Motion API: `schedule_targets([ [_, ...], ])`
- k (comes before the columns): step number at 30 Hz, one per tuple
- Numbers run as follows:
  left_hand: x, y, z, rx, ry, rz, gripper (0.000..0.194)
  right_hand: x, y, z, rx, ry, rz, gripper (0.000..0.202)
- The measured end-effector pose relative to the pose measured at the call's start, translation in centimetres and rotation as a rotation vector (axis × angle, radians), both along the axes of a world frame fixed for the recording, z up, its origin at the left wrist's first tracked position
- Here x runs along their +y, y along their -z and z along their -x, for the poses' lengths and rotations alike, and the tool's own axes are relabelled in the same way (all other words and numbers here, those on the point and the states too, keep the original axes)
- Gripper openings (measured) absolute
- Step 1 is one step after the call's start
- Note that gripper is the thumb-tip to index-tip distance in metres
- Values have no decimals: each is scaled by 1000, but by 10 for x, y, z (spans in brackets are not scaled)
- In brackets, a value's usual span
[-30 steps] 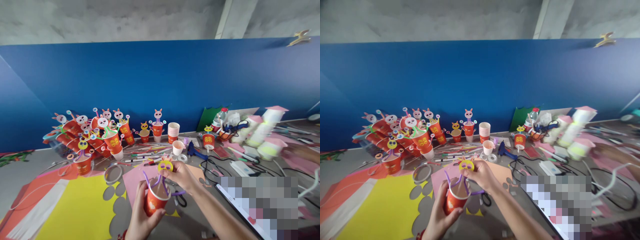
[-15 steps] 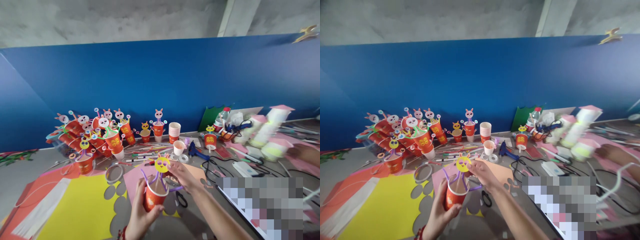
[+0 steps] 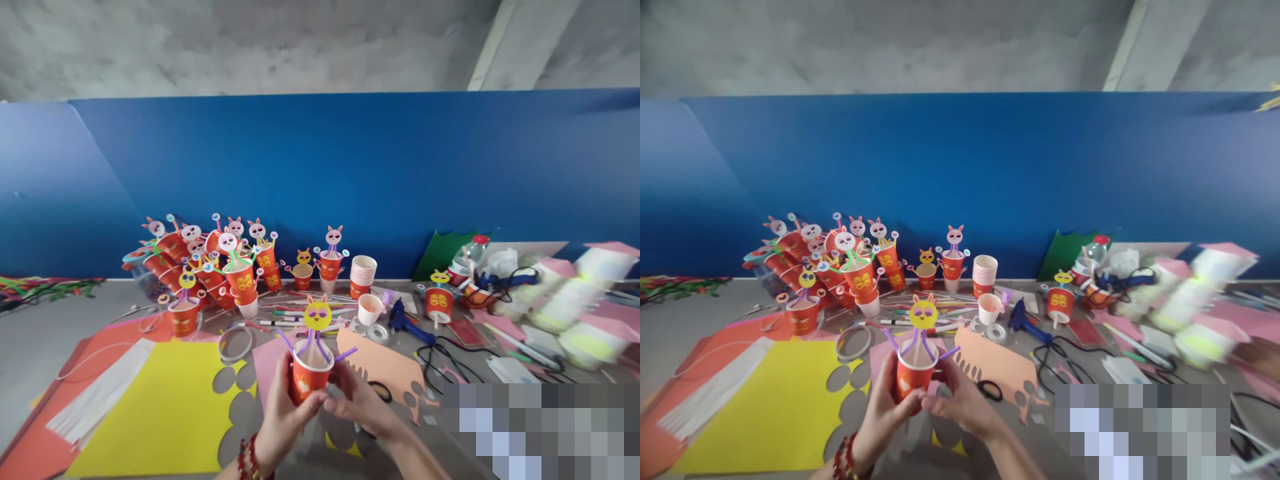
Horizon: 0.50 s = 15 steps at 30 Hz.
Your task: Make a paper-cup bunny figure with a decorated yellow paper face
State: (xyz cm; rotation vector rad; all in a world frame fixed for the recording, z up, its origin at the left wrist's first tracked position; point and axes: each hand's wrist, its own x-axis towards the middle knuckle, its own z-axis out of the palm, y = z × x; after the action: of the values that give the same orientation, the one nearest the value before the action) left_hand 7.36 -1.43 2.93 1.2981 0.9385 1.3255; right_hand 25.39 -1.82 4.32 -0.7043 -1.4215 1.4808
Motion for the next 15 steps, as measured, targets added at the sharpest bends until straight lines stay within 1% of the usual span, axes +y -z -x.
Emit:
schedule_targets([
  [2,2,1,0,-23,60,38,80,5,7,6,-66,17,7,74],
  [4,4,1,2,-71,147,69,75,10,12,10,-136,51,1,75],
  [6,7,2,4,-120,220,80,69,15,15,12,-154,77,-1,73],
  [9,15,3,6,-179,260,106,66,18,18,13,-52,51,20,71],
  [13,25,7,4,-203,332,186,71,17,21,14,61,0,17,72],
  [15,27,9,3,-187,318,197,73,15,21,13,77,-13,27,73],
])
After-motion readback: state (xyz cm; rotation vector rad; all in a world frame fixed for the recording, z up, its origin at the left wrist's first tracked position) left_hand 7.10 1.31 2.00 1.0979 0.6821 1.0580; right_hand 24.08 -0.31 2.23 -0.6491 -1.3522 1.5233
